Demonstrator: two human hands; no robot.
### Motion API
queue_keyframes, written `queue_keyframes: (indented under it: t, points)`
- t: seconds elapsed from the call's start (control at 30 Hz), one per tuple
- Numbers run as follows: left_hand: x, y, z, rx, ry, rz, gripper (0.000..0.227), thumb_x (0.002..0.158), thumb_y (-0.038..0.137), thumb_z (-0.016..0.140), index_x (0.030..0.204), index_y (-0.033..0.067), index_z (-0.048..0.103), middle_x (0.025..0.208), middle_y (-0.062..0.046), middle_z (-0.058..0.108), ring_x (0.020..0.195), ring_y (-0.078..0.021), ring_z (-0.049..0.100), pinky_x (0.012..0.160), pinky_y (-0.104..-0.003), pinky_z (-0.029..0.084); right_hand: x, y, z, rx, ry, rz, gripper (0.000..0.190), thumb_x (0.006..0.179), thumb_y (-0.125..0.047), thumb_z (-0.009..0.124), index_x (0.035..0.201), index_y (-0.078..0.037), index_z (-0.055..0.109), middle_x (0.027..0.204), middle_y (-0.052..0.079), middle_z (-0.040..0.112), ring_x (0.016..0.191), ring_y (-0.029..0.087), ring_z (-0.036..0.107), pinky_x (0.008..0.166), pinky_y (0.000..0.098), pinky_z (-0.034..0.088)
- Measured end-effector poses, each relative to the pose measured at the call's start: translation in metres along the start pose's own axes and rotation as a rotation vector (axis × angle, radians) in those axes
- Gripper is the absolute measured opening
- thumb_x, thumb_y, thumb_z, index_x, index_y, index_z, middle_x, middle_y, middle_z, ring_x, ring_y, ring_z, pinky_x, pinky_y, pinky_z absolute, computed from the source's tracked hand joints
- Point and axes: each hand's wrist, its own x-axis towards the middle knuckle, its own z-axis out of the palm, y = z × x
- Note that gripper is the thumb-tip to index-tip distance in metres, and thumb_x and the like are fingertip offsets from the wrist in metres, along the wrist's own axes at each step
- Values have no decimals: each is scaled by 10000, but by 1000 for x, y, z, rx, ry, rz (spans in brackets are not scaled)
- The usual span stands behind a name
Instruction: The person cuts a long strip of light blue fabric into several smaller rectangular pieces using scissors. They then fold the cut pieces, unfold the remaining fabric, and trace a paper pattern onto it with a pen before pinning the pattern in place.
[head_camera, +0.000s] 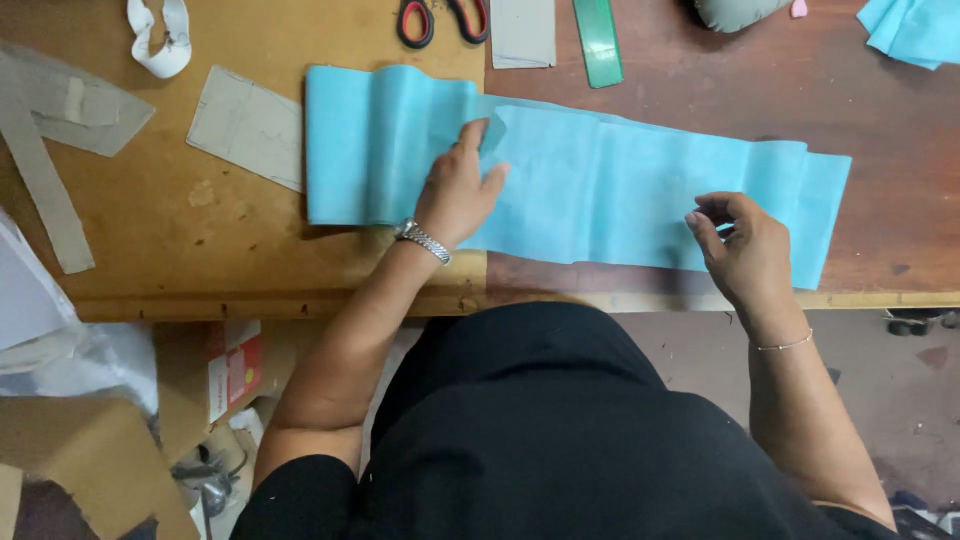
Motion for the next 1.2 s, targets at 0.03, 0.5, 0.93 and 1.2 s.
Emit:
queue_keyframes:
  t: [0.03, 0.5, 0.93, 1.2]
  points:
    - [-6, -2, 10, 0, 2, -5, 585, 946, 276, 654, 1432, 35, 433, 1258, -216, 691, 1064, -447, 665, 859, -502, 521, -1, -1, 2, 0, -5, -3, 216, 1039, -198, 669, 1194, -54, 711, 1051, 94, 743, 899, 237, 674, 831, 359, 531]
    - [-35, 99, -12, -421, -299, 241, 600, 1048, 530, 487, 1375, 37, 587, 1268, -235, 695, 1227, -443, 635, 1027, -502, 524, -13, -51, 74, 913, -305, 18, 618, 975, -247, 682, 1466, 10, 407, 1230, 209, 618, 1038, 265, 671, 822, 373, 612]
    - [-6, -13, -3, 676, 206, 12, 544, 895, 200, 772, 1312, -33, 510, 1082, -156, 556, 902, -366, 673, 747, -476, 557, 46, 97, 94, 857, 63, 217, 165, 1013, -134, 726, 1105, -49, 618, 778, 10, 625, 652, 88, 665, 545, 209, 541]
    - [-34, -32, -163, -313, 236, -54, 378, 949, 90, 642, 1324, 46, 655, 1136, -36, 727, 931, -105, 664, 813, -251, 561, 30, 60, 45, 574, 136, 330, 141, 988, -271, 702, 1003, -173, 603, 805, -94, 503, 736, 36, 430, 689, 221, 394]
